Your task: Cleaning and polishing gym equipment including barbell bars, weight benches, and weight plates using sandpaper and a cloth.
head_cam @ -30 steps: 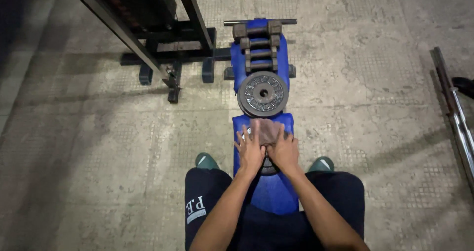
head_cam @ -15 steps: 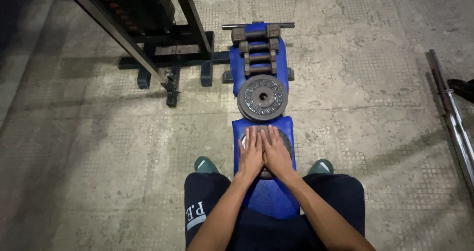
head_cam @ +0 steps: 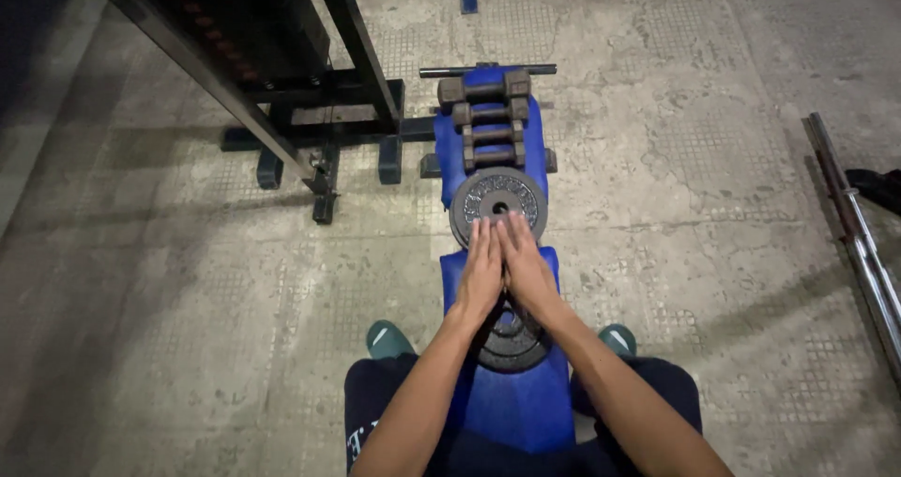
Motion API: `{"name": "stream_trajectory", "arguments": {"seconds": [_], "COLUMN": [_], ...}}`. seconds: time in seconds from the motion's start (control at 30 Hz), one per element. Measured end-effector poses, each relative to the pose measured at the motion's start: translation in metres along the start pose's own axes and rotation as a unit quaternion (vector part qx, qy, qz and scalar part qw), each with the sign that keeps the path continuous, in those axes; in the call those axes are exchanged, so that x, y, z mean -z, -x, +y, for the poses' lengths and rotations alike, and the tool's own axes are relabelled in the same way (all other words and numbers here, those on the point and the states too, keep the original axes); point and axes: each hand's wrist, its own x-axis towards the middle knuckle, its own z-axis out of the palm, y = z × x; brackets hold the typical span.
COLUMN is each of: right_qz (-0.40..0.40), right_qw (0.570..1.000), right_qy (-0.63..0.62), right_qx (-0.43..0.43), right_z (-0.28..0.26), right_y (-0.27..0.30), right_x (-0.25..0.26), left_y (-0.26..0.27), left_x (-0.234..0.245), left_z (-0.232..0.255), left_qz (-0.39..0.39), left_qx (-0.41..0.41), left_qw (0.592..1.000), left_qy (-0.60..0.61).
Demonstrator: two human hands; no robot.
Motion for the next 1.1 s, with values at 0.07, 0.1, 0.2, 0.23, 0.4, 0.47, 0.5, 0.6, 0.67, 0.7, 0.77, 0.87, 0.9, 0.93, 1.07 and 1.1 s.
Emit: {"name": "stream_trajectory", "arguments": {"seconds": [0.07, 0.1, 0.2, 0.23, 0.4, 0.47, 0.5, 0.6, 0.67, 0.7, 0.77, 0.87, 0.9, 0.93, 1.07, 1.1], "right_qz": [-0.004, -0.008, -0.038, -0.036, 0.027, 0.029, 0.029, -0.013, -0.014, -0.014, -0.012, -0.017, -0.023, -0.024, -0.023, -0.015], "right_qw": [0.999, 0.997, 0.994, 0.994, 0.992, 0.992, 0.991, 0.992, 0.991, 0.990, 0.991, 0.991, 0.988, 0.988, 0.979, 0.982], "right_qy": [0.035, 0.070, 0.103, 0.105, 0.120, 0.123, 0.128, 0.108, 0.115, 0.121, 0.122, 0.129, 0.139, 0.140, 0.149, 0.133], "right_qx": [0.009, 0.018, -0.025, -0.023, -0.040, -0.008, 0.024, 0.058, 0.064, 0.070, 0.050, -0.011, -0.055, -0.057, -0.137, -0.136], "right_z": [0.017, 0.025, 0.023, 0.028, 0.055, 0.058, 0.059, 0.042, 0.035, 0.032, 0.032, 0.038, 0.041, 0.047, 0.082, 0.092], "right_y": [-0.001, -0.002, 0.001, -0.007, -0.032, -0.055, -0.065, -0.072, -0.055, -0.047, -0.024, -0.009, -0.006, -0.012, -0.045, -0.056], "right_x": [-0.010, -0.015, -0.012, -0.012, -0.040, -0.040, -0.040, -0.039, -0.038, -0.038, -0.033, -0.022, -0.017, -0.016, -0.025, -0.032], "left_y": [-0.009, -0.014, -0.018, -0.029, -0.060, -0.074, -0.079, -0.061, -0.043, -0.033, -0.028, -0.040, -0.047, -0.055, -0.095, -0.105], "left_x": [-0.003, -0.004, -0.007, -0.009, -0.021, -0.010, -0.005, -0.008, -0.002, 0.001, -0.006, -0.002, 0.001, -0.012, -0.056, -0.064], "left_z": [-0.007, -0.010, -0.010, -0.014, -0.040, -0.044, -0.045, -0.055, -0.041, -0.035, -0.023, -0.006, 0.000, -0.005, -0.034, -0.044], "left_qz": [-0.033, -0.067, -0.143, -0.140, -0.137, -0.149, -0.162, -0.100, -0.111, -0.122, -0.144, -0.181, -0.194, -0.196, -0.123, -0.113], "left_qx": [0.004, 0.009, -0.006, -0.008, -0.023, 0.001, 0.028, 0.054, 0.068, 0.081, 0.054, 0.020, 0.010, 0.009, -0.045, -0.051], "left_qw": [0.999, 0.996, 0.984, 0.985, 0.989, 0.987, 0.983, 0.991, 0.988, 0.983, 0.979, 0.980, 0.981, 0.981, 0.991, 0.989], "left_qy": [-0.031, -0.062, -0.104, -0.104, -0.047, -0.062, -0.077, -0.069, -0.087, -0.107, -0.131, -0.080, -0.003, -0.001, -0.031, -0.080]}}
